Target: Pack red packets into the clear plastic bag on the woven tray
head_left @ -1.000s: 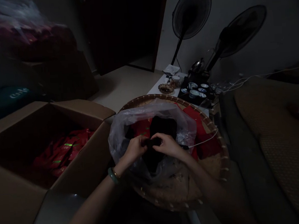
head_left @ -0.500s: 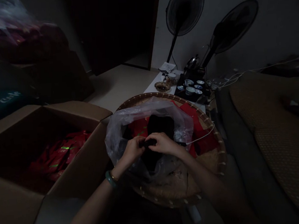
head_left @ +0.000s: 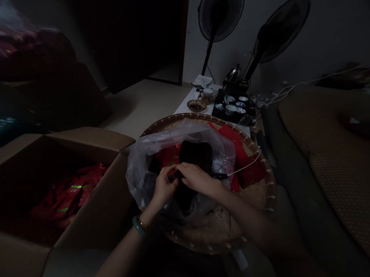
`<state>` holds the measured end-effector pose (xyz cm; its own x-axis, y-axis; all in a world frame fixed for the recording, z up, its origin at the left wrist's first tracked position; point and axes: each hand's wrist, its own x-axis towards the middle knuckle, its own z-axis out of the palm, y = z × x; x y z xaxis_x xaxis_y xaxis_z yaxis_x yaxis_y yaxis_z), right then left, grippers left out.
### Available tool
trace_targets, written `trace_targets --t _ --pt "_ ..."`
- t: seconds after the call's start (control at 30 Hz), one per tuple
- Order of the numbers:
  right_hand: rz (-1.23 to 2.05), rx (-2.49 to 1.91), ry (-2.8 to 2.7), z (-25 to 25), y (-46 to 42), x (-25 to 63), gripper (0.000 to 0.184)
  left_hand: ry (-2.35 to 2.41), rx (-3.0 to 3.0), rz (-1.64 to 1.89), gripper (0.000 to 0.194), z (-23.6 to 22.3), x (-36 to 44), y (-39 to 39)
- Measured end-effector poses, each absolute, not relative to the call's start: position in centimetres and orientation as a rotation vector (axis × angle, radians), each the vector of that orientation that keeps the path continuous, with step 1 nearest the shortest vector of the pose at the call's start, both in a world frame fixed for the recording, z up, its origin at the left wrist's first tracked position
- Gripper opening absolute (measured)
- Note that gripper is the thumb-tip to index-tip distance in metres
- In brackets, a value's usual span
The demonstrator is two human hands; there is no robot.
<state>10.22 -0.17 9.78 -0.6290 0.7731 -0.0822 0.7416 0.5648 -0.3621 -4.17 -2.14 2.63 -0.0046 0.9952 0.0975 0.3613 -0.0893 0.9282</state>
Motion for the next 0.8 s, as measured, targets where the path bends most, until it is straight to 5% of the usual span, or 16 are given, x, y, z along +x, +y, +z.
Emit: trace_targets --t 0.3,0.67,0.8 --pt "0.593 -1.322 -2.642 9.0 0.2 10.9 0.02 1.374 1.426 1.175 0.051 2.0 -3.5 -2.5" --pt "1.029 -1.265 -1.767 7.8 2.1 12.6 0.013 1.36 1.339 1.167 0.051 2.6 -4.2 -2.5" --pt "0.825 -1.261 -1.734 7.6 2.5 14.1 0.021 1.325 1.272 1.167 0.052 2.9 -4.5 -2.5"
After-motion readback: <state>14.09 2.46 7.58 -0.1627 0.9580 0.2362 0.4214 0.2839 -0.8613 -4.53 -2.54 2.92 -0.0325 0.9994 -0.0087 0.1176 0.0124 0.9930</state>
